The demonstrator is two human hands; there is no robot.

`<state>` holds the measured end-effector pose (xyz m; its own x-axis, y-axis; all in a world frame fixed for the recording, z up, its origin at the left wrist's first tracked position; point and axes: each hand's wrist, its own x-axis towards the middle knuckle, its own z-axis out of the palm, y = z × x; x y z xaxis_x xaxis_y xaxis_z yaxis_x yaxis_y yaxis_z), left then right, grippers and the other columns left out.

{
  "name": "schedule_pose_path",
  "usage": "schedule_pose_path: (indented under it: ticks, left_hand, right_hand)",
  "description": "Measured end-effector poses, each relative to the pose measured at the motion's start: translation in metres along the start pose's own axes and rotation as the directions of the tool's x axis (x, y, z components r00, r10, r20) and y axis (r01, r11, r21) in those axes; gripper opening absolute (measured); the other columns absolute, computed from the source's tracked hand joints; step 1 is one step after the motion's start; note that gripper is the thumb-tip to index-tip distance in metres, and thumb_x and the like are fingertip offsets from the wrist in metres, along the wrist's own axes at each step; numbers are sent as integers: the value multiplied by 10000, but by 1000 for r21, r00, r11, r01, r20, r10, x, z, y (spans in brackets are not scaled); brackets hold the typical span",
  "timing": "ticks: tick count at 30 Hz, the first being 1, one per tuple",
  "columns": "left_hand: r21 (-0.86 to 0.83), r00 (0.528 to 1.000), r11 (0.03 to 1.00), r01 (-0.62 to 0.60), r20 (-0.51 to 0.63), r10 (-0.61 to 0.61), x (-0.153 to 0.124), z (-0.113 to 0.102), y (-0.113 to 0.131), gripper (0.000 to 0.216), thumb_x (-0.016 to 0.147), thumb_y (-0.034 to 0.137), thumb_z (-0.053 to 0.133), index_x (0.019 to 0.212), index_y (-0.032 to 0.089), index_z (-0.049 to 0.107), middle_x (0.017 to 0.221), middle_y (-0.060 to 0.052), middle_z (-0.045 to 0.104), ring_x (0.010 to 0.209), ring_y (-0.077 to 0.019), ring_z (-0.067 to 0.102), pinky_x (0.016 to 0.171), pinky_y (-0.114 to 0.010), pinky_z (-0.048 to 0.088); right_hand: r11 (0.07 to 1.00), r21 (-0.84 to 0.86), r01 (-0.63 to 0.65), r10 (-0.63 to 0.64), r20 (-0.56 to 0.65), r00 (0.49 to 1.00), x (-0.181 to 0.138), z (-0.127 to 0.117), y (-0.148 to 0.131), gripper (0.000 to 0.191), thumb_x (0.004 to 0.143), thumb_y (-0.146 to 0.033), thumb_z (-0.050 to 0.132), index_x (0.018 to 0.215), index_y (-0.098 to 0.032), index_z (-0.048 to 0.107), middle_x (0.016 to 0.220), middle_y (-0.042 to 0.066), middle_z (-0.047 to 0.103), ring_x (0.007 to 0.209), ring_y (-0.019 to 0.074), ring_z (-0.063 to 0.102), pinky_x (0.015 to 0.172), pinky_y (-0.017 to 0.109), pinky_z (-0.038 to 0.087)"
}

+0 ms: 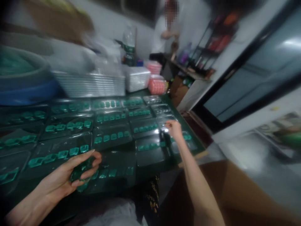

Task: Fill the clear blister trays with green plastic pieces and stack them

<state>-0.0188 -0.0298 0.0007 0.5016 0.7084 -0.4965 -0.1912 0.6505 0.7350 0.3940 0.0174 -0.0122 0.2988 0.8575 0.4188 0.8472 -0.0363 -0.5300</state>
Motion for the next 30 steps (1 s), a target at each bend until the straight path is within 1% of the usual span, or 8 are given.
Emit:
schedule_pose_path:
  ticks: [3, 6, 11, 16, 22, 26, 30]
  left_hand:
    - [15, 999, 1000, 1, -33, 0, 0, 1, 0, 241, 749, 417, 576, 815, 188, 612, 708, 16, 472, 443, -39, 358, 375, -170, 201]
    - [48, 998, 999, -4, -61, 7, 0, 2, 1, 237, 741, 409, 590, 830, 191, 616, 732, 15, 491, 451, -38, 372, 385, -168, 225]
    - [91, 995, 996, 9, -103, 1, -1, 4, 0, 250, 733, 415, 600, 850, 196, 626, 760, 11, 515, 457, -36, 385, 417, -171, 263]
    - [85, 995, 996, 10, -104, -1, -2, 5, -1, 249, 720, 412, 613, 831, 190, 631, 745, 11, 513, 446, -37, 383, 411, -173, 240]
    - [65, 993, 998, 4, -114, 4, -1, 3, -3, 245, 717, 397, 622, 846, 189, 631, 744, 7, 521, 449, -38, 390, 414, -172, 250]
    - [62, 992, 998, 14, -123, -7, 0, 1, -5, 250, 713, 393, 628, 855, 187, 633, 746, 6, 524, 456, -42, 399, 419, -172, 263]
    - [60, 992, 998, 16, -127, -9, 0, 2, -6, 254, 716, 385, 629, 872, 185, 630, 758, -1, 529, 463, -45, 405, 419, -174, 267]
  right_hand:
    - [995, -87, 40, -36, 47, 998, 4, 10, 13, 153, 653, -255, 610, 749, -175, 700, 648, 27, 640, 554, 149, 561, 572, 269, 437]
    - [985, -149, 84, -73, 78, 994, 5, 16, 18, 167, 669, -235, 597, 793, -188, 699, 705, 32, 638, 590, 150, 566, 595, 266, 438]
    - [963, -219, 158, -134, 123, 983, 8, 20, 17, 187, 700, -207, 571, 840, -183, 692, 769, 44, 622, 630, 144, 559, 629, 256, 440]
    - [939, -269, 214, -175, 159, 972, 7, 21, 15, 230, 730, -148, 520, 897, -176, 676, 838, 56, 617, 663, 141, 561, 660, 253, 441]
    - [907, -338, 253, -178, 238, 955, 1, 21, 14, 238, 748, -147, 512, 922, -180, 671, 824, 54, 617, 667, 145, 559, 645, 245, 434]
    - [882, -382, 276, -161, 307, 938, 2, 17, 11, 226, 767, -162, 509, 923, -183, 672, 831, 55, 621, 699, 147, 562, 670, 238, 426]
    - [860, -421, 288, -126, 372, 920, 8, 14, 7, 192, 790, -210, 504, 844, -182, 687, 820, 56, 625, 738, 154, 567, 689, 237, 414]
